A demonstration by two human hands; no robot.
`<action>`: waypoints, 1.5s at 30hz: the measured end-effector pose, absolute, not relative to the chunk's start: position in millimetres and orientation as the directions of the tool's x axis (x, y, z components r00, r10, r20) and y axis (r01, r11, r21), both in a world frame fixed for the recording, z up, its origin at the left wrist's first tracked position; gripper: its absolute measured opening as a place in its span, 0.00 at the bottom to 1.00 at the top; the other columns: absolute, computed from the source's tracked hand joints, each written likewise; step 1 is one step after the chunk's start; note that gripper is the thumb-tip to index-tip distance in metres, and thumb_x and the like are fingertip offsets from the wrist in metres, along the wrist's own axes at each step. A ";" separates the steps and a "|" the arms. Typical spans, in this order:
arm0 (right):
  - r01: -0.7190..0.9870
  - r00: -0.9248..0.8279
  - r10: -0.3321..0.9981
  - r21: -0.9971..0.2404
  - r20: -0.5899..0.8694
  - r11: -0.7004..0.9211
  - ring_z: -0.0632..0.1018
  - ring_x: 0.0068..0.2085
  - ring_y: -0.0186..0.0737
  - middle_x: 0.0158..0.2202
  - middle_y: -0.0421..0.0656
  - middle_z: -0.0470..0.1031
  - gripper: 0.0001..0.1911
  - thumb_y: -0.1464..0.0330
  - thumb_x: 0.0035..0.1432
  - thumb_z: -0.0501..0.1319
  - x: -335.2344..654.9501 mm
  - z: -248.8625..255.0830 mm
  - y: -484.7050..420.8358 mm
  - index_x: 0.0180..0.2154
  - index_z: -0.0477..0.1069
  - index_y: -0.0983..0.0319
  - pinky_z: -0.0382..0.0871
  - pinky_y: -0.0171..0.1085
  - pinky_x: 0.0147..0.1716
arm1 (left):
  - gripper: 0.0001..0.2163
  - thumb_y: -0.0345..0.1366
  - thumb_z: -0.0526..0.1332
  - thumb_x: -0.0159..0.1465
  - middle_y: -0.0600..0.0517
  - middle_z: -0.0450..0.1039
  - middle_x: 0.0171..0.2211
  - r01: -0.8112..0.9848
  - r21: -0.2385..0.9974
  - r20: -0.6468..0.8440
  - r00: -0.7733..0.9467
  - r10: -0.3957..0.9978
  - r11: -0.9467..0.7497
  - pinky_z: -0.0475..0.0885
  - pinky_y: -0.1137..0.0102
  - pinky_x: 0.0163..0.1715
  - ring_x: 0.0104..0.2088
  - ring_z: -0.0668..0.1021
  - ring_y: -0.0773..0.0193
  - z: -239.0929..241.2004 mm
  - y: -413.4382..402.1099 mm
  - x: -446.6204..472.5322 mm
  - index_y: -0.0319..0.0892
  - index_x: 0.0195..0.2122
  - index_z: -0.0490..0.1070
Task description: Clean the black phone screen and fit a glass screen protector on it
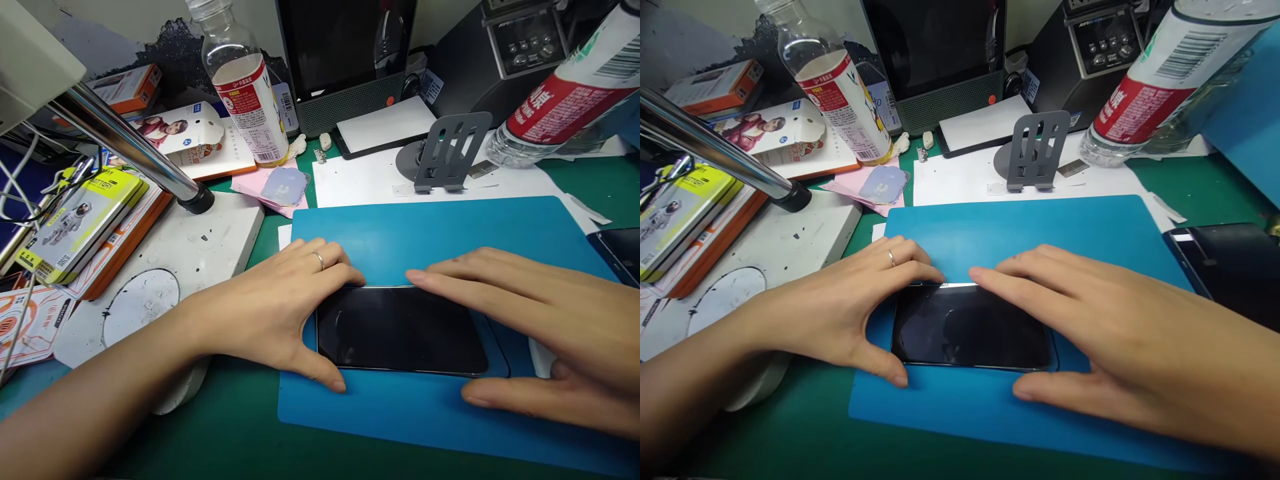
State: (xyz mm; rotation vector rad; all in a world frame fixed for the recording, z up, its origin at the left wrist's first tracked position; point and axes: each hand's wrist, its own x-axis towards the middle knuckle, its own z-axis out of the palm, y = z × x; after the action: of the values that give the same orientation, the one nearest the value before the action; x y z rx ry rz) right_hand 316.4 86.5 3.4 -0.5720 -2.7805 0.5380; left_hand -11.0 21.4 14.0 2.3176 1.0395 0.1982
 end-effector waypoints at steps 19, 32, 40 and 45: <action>0.342 -0.927 0.374 -0.330 0.039 0.880 0.82 0.51 0.57 0.54 0.49 0.79 0.45 0.49 0.64 0.66 316.7 7.9 83.8 0.75 0.55 0.54 0.80 0.47 0.43 | 0.28 0.53 0.74 0.62 0.47 0.70 0.47 0.649 0.488 -0.086 0.701 0.708 -0.583 0.69 0.60 0.43 0.45 0.73 0.53 12.9 16.5 -6.1 0.41 0.54 0.69; 0.355 -0.922 0.384 -0.301 0.042 0.885 0.81 0.48 0.56 0.56 0.49 0.78 0.47 0.45 0.61 0.67 317.0 3.6 84.7 0.74 0.57 0.52 0.77 0.46 0.38 | 0.27 0.54 0.73 0.62 0.47 0.70 0.47 0.659 0.486 -0.107 0.697 0.709 -0.574 0.69 0.60 0.43 0.46 0.73 0.52 12.9 17.9 -5.0 0.42 0.52 0.69; 0.333 -0.937 0.351 -0.303 0.003 0.893 0.81 0.46 0.54 0.57 0.49 0.75 0.43 0.49 0.62 0.67 314.2 7.5 85.2 0.74 0.59 0.47 0.77 0.45 0.36 | 0.26 0.55 0.72 0.62 0.46 0.71 0.47 0.655 0.496 -0.104 0.696 0.710 -0.570 0.70 0.59 0.43 0.45 0.74 0.51 12.7 18.3 -5.2 0.43 0.52 0.69; 0.308 -0.949 0.312 -0.305 -0.036 0.901 0.80 0.46 0.55 0.58 0.49 0.73 0.37 0.54 0.64 0.67 314.8 8.1 85.2 0.72 0.62 0.42 0.77 0.47 0.36 | 0.27 0.55 0.72 0.61 0.45 0.71 0.48 0.663 0.495 -0.112 0.690 0.715 -0.562 0.70 0.59 0.43 0.46 0.74 0.50 12.6 17.9 -5.5 0.43 0.52 0.69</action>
State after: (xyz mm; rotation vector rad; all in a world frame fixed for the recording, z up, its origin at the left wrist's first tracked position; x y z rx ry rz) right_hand 314.8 85.2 8.1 -0.4972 -3.0500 0.4853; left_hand -5.5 17.9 12.6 2.3920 1.0593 0.1372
